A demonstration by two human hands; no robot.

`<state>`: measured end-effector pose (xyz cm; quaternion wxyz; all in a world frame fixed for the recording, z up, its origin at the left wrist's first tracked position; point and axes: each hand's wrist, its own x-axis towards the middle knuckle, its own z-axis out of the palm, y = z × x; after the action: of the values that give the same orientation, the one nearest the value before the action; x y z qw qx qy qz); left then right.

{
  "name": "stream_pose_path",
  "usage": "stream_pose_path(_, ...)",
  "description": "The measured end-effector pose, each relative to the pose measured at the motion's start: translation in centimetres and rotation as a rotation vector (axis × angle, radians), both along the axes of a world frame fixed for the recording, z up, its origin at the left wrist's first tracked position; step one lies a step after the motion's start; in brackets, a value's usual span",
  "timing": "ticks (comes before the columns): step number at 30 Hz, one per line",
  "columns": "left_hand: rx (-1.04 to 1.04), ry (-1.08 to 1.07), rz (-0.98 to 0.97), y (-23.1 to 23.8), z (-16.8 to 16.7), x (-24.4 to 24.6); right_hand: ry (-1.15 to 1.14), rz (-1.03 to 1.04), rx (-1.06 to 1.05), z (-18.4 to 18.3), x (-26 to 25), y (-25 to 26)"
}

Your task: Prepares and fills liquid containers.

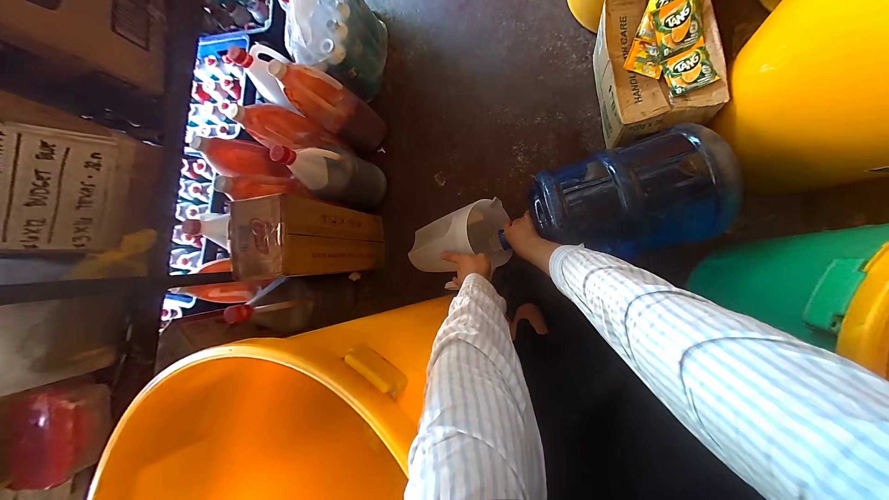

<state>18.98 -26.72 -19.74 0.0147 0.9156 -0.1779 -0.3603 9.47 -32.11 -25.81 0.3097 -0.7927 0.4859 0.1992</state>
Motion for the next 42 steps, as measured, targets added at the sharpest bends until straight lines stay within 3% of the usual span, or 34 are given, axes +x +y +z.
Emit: stream_pose_path(42,-0.009,0.011,0.022,-0.1,-0.6,-0.2,0.057,0.047,0.037,1.3,0.1,-0.6)
